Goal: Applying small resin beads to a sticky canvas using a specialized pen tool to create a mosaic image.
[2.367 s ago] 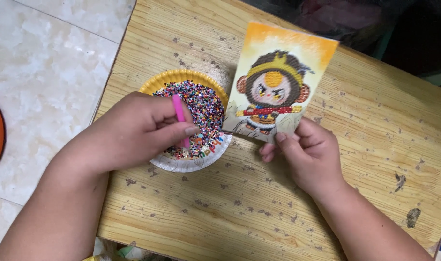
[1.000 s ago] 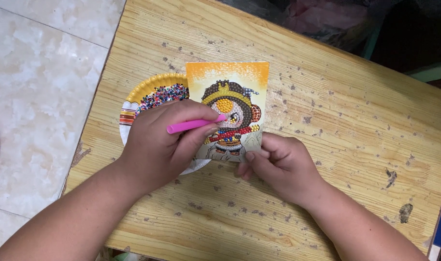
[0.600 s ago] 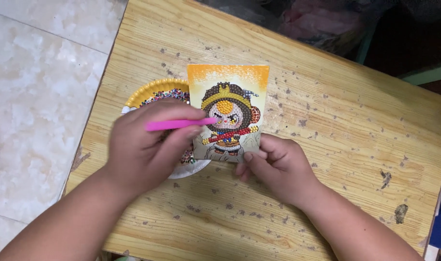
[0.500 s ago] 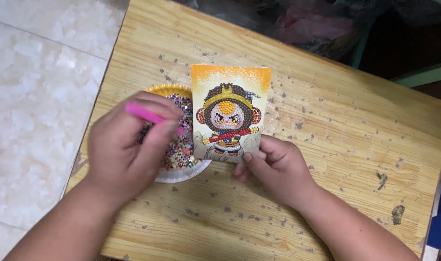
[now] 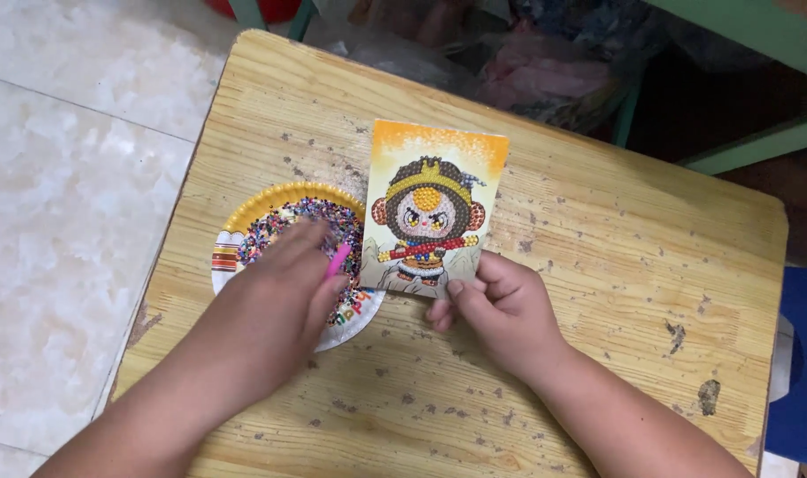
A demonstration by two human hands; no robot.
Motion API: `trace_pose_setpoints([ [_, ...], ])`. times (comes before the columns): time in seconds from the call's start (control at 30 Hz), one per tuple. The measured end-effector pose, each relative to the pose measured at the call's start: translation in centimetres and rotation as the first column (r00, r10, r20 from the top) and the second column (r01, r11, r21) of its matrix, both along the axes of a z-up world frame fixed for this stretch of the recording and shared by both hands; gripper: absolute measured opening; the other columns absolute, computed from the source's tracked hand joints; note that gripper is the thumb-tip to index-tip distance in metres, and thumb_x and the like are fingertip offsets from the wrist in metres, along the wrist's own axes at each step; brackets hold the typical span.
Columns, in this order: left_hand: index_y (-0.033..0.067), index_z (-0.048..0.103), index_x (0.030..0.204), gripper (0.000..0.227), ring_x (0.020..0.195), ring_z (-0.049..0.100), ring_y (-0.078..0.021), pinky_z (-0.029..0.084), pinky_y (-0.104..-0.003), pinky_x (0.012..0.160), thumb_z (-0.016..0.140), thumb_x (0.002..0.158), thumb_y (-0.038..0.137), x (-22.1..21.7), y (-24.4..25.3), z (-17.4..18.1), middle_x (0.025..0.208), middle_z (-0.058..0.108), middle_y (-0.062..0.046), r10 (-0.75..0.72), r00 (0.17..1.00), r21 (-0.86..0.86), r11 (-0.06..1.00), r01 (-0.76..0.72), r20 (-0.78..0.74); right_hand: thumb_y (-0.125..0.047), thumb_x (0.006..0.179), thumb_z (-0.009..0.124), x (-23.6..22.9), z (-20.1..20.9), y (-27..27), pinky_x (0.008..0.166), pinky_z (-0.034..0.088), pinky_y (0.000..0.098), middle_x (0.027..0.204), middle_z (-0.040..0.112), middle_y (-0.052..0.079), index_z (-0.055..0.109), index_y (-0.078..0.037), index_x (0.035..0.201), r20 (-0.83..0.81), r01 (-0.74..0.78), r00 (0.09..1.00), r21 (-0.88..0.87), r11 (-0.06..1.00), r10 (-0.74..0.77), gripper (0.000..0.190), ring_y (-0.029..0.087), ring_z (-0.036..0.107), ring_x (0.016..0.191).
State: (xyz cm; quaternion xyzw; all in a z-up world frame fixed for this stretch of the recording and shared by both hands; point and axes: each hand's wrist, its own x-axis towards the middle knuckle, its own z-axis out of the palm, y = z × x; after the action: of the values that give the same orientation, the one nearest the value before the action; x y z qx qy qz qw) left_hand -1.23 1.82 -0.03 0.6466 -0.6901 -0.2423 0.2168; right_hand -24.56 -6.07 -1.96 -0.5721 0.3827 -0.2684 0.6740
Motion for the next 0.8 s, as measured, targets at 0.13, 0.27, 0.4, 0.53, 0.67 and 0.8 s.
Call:
trace_pose_setpoints([
  [0.13, 0.0019, 0.059, 0.104, 0.028, 0.108, 0.059, -0.0283, 0.045, -0.041, 0.088, 0.044, 0.093, 0.024, 0.2, -0.2, 2.0, 0.121, 0.061, -0.013, 0.011, 0.993, 0.037, 0.999, -0.007, -0.12, -0.003, 0.089, 0.049, -0.1, 0.5, -0.2, 0.055, 0.059, 0.0271, 0.068, 0.07, 0.013, 0.06, 0.002, 0.08, -0.001, -0.036, 0.999, 0.003, 0.999, 0.036, 0.014, 0.018, 0.068, 0.057],
  [0.27, -0.0013, 0.057, 0.104, 0.029, 0.117, 0.053, -0.0376, 0.043, -0.047, 0.093, 0.047, 0.093, 0.024, 0.9, -0.1, 1.0, 0.126, 0.056, -0.022, 0.056, 0.998, -0.08, 0.995, -0.053, 0.042, -0.004, 0.089, 0.051, -0.1, 0.6, -0.3, 0.055, 0.058, 0.0286, 0.068, 0.07, 0.013, 0.06, 0.001, 0.083, 0.021, -0.062, 0.998, 0.018, 0.998, 0.061, 0.012, 0.019, 0.067, 0.056],
  [0.4, 0.0036, 0.059, 0.108, 0.03, 0.097, 0.062, -0.0311, 0.049, -0.042, 0.079, 0.047, 0.093, 0.026, 0.3, -0.1, 1.5, 0.114, 0.063, -0.014, -0.04, 0.999, -0.013, 0.999, 0.04, -0.001, -0.002, 0.089, 0.05, -0.1, 0.8, -0.5, 0.056, 0.059, 0.029, 0.067, 0.07, 0.012, 0.061, 0.001, 0.085, -0.019, -0.062, 0.998, 0.011, 0.998, 0.062, 0.012, 0.019, 0.068, 0.055],
  [0.53, 0.0043, 0.059, 0.112, 0.032, 0.079, 0.065, -0.0314, 0.049, -0.044, 0.067, 0.048, 0.092, 0.026, 0.9, -0.3, 1.7, 0.097, 0.067, -0.013, 0.025, 1.0, -0.007, 1.0, -0.025, -0.009, -0.002, 0.09, 0.05, -0.3, 0.9, -0.1, 0.057, 0.059, 0.0296, 0.069, 0.069, 0.013, 0.06, 0.002, 0.086, 0.052, -0.051, 0.997, 0.02, 0.998, 0.05, 0.012, 0.02, 0.068, 0.057],
  [0.67, 0.013, 0.053, 0.089, 0.022, 0.069, 0.057, -0.031, 0.041, -0.044, 0.057, 0.042, 0.094, 0.031, 0.9, -0.4, 2.2, 0.079, 0.062, -0.006, 0.089, 0.992, 0.124, 0.987, -0.1, 0.094, 0.001, 0.089, 0.051, -0.3, 2.4, 1.5, 0.061, 0.063, 0.0266, 0.068, 0.071, 0.01, 0.064, -0.001, 0.081, -0.104, -0.044, 0.993, 0.116, 0.992, 0.056, 0.016, 0.016, 0.07, 0.06],
  [0.8, 0.0142, 0.051, 0.079, 0.028, 0.062, 0.053, -0.023, 0.039, -0.037, 0.058, 0.042, 0.096, 0.035, 0.8, -0.4, 2.7, 0.067, 0.057, -0.003, 0.033, 0.999, 0.244, 0.969, -0.04, 0.032, 0.002, 0.088, 0.051, -1.3, 2.2, 4.1, 0.061, 0.064, 0.0275, 0.066, 0.072, 0.007, 0.064, -0.005, 0.075, -0.167, -0.079, 0.982, 0.089, 0.993, 0.093, 0.02, 0.015, 0.071, 0.06],
])
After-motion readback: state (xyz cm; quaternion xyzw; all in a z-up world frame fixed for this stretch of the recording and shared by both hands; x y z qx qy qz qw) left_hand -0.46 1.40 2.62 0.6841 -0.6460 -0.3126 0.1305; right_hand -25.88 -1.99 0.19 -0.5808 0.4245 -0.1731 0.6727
